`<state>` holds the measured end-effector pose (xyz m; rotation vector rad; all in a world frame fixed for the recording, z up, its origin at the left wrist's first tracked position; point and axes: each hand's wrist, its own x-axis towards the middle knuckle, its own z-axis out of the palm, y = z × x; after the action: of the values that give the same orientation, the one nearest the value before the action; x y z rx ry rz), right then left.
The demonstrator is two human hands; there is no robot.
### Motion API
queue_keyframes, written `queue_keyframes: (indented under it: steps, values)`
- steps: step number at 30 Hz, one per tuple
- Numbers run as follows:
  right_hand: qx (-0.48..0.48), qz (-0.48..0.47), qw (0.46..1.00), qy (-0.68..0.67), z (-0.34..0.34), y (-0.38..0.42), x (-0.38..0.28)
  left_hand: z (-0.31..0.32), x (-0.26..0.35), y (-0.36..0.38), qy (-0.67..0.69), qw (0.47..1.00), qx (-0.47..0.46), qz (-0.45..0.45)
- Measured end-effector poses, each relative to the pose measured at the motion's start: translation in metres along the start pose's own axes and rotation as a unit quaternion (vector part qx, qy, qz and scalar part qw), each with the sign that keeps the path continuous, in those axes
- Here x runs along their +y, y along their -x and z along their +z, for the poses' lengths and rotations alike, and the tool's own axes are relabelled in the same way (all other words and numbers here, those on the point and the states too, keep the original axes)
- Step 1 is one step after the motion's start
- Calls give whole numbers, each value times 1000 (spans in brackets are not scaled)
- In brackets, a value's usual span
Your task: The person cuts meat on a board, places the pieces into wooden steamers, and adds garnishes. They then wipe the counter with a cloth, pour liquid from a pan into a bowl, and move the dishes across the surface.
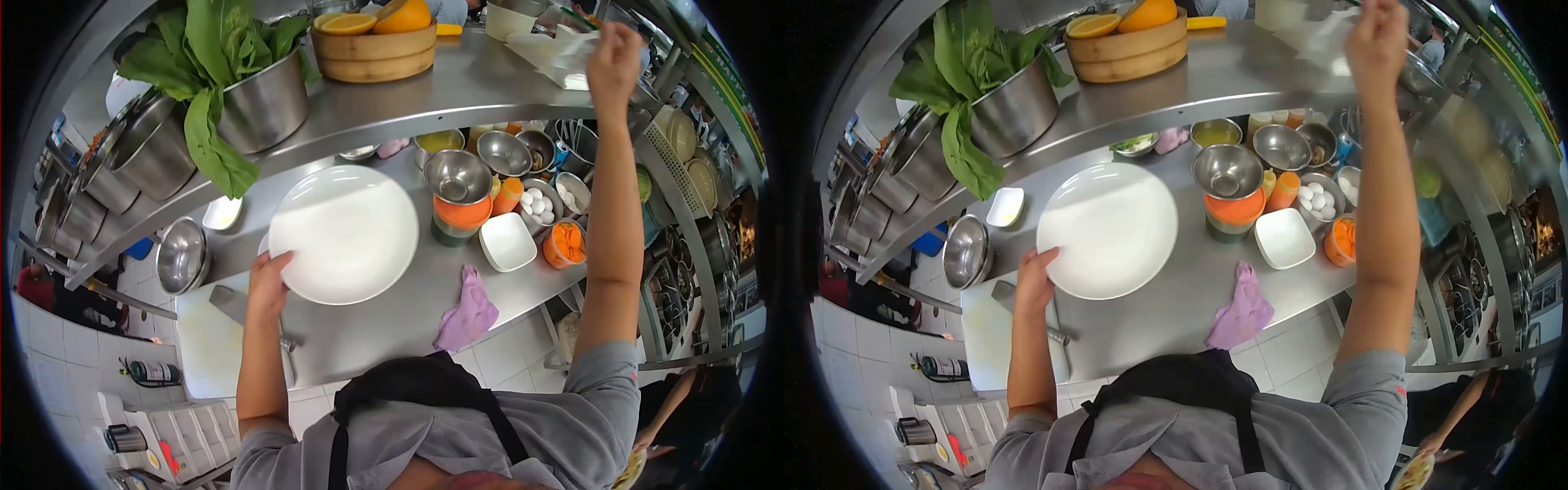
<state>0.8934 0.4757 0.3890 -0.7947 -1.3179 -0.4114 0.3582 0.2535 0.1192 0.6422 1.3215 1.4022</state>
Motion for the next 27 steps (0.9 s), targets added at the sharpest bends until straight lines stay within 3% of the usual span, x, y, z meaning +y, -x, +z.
queue_keyframes:
  steps: [2, 5, 7, 8, 9, 10, 11, 13, 14, 16, 18, 20, 22, 23, 24, 26, 27]
  values:
    - [48, -5, 998, -40, -8, -7, -5, 26, -2, 10, 2, 999, -39, -33]
    - [-5, 10, 992, 126, -19, -24, -3, 56, -9, 14, -3, 996, -77, -47]
    - [-49, 163, 985, 10, -9, -54, 36, 74, -14, 16, 3, 994, -92, -51]
    - [-44, 160, 986, 13, -21, -66, 36, 80, -16, 16, 1, 992, -113, -58]
    - [-22, 175, 961, -215, -33, -87, 25, 88, -16, 15, 1, 989, -134, -62]
    - [-3, 182, 883, -432, -44, -105, 15, 94, -14, 18, -10, 989, -123, -79]
    - [110, 236, 915, -307, -45, -112, -10, 95, -17, 20, -12, 988, -127, -82]
    - [103, 257, 932, -235, -52, -100, -8, 98, -21, 18, -5, 987, -133, -90]
    - [86, 255, 907, -324, -77, -103, 44, 97, -23, 18, -9, 986, -141, -91]
    - [90, 244, 895, -361, -139, -118, 117, 96, -29, 16, -1, 986, -137, -94]
    - [89, 241, 880, -400, -157, -122, 118, 92, -33, 15, -9, 986, -136, -95]
    - [-44, 314, 899, -301, -175, -112, 73, 87, -34, 14, -21, 987, -133, -92]
    - [-112, 275, 955, -30, -149, -78, 10, 83, -38, 16, -31, 989, -116, -86]
    - [-230, 174, 949, 124, -140, -65, 2, 81, -39, 17, -30, 989, -117, -86]
    - [-331, 136, 913, 197, -131, -47, -10, 79, -38, 17, -34, 990, -111, -84]
    - [-369, 153, 883, 247, -103, -19, -20, 78, -39, 18, -41, 989, -112, -85]
    - [-360, 110, 887, 266, -94, -8, 5, 78, -39, 18, -45, 990, -106, -87]
